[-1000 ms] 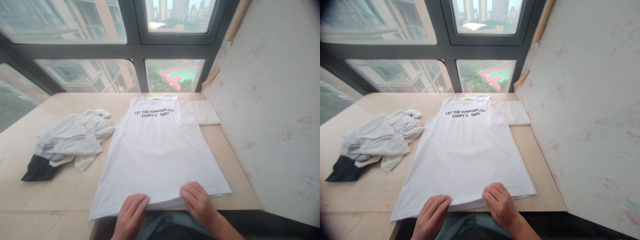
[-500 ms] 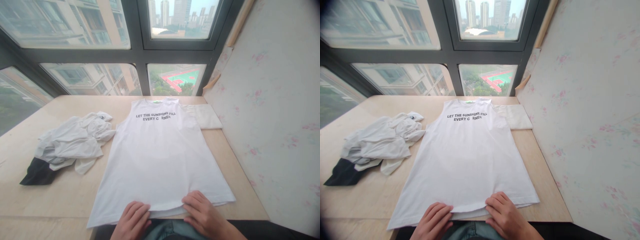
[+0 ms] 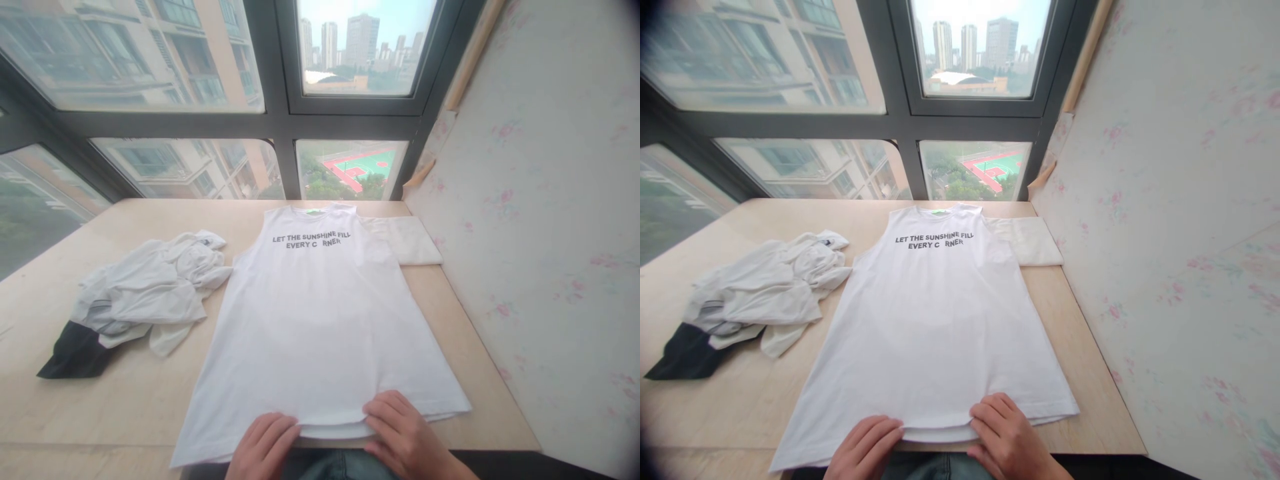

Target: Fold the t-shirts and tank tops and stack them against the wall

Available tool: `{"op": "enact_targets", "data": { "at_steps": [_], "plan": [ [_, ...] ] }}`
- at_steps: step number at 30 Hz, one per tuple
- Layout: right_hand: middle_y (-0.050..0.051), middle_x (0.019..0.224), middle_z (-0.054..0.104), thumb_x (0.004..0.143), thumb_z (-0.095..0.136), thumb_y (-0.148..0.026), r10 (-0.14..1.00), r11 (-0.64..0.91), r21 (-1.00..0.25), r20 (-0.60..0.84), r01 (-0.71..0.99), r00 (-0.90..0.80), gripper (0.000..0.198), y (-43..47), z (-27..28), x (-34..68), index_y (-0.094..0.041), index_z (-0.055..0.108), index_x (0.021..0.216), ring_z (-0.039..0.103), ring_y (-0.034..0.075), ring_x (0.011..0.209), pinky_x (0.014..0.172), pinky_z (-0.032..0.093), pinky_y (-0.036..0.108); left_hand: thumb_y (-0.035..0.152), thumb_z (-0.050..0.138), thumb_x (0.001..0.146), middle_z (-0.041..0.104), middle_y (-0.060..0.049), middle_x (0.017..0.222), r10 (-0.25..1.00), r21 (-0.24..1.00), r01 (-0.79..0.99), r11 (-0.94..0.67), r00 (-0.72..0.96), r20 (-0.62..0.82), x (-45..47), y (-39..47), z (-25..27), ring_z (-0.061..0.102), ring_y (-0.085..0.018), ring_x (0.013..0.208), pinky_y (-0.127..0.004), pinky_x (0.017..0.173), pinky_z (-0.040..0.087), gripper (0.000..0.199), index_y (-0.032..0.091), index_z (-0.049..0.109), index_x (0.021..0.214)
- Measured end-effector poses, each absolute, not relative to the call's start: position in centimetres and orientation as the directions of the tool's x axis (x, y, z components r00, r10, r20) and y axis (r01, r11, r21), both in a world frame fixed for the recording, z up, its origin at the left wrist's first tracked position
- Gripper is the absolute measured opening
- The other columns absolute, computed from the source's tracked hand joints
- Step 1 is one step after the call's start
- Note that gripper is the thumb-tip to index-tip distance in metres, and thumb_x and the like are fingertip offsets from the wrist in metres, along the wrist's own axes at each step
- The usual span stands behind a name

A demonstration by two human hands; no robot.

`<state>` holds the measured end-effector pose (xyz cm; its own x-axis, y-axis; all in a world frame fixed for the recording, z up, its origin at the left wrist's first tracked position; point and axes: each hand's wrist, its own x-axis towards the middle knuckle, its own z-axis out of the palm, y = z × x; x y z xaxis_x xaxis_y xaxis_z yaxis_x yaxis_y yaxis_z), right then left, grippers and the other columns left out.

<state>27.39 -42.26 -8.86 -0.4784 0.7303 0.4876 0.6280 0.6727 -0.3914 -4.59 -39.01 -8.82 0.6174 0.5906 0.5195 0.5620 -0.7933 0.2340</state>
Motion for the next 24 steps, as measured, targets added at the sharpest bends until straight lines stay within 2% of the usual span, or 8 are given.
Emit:
{"op": "enact_targets", "data": {
  "at_steps": [4,9,17,21,24],
  "plan": [
    [0.011,0.094,0.069,0.095,0.046,-0.014,0.735,0.663,-0.402,0.511,0.632,-0.446,0.020,-42.3,-9.3,27.2,-0.014,0.064,0.103,0.061,0.020,0.087,0.078,0.053,0.036,0.011,0.053,0.093,0.074,-0.007,0.097,0.669,0.355,0.577,-0.736,0.539,0.511,-4.5,-39.0,-9.5,0.069,-0.017,0.090,-0.027,0.083,0.057,0.026,0.019,0.067,0.113],
    [0.009,0.089,0.066,0.093,0.041,-0.004,0.740,0.658,-0.455,0.538,0.600,-0.404,0.026,-42.2,-9.7,27.3,-0.014,0.063,0.101,0.059,0.019,0.082,0.073,0.050,0.034,0.011,0.053,0.094,0.074,-0.006,0.095,0.690,0.400,0.571,-0.717,0.501,0.522,-4.6,-39.4,-10.0,0.069,-0.018,0.087,-0.029,0.081,0.058,0.025,0.021,0.067,0.113],
    [0.007,0.084,0.063,0.094,0.039,-0.005,0.779,0.611,-0.502,0.518,0.612,-0.352,0.025,-42.1,-10.2,27.0,-0.016,0.061,0.099,0.054,0.019,0.078,0.071,0.047,0.033,0.007,0.050,0.093,0.074,-0.007,0.099,0.637,0.328,0.555,-0.765,0.576,0.512,-4.7,-39.6,-9.5,0.067,-0.018,0.093,-0.031,0.086,0.055,0.027,0.019,0.068,0.110],
    [0.007,0.082,0.063,0.096,0.035,-0.007,0.765,0.625,-0.466,0.523,0.626,-0.376,0.029,-42.1,-10.0,26.9,-0.015,0.063,0.100,0.054,0.018,0.077,0.069,0.047,0.033,0.009,0.047,0.095,0.073,-0.007,0.097,0.581,0.264,0.531,-0.805,0.616,0.532,-4.7,-39.6,-9.5,0.067,-0.017,0.091,-0.030,0.086,0.054,0.027,0.019,0.069,0.108],
    [0.007,0.083,0.063,0.096,0.034,-0.008,0.749,0.644,-0.433,0.525,0.631,-0.403,0.032,-42.2,-9.6,27.1,-0.016,0.065,0.102,0.054,0.018,0.078,0.069,0.047,0.032,0.010,0.046,0.096,0.073,-0.007,0.098,0.591,0.249,0.552,-0.796,0.622,0.514,-4.8,-39.8,-9.4,0.067,-0.018,0.093,-0.031,0.088,0.053,0.028,0.020,0.069,0.109]
  ]
}}
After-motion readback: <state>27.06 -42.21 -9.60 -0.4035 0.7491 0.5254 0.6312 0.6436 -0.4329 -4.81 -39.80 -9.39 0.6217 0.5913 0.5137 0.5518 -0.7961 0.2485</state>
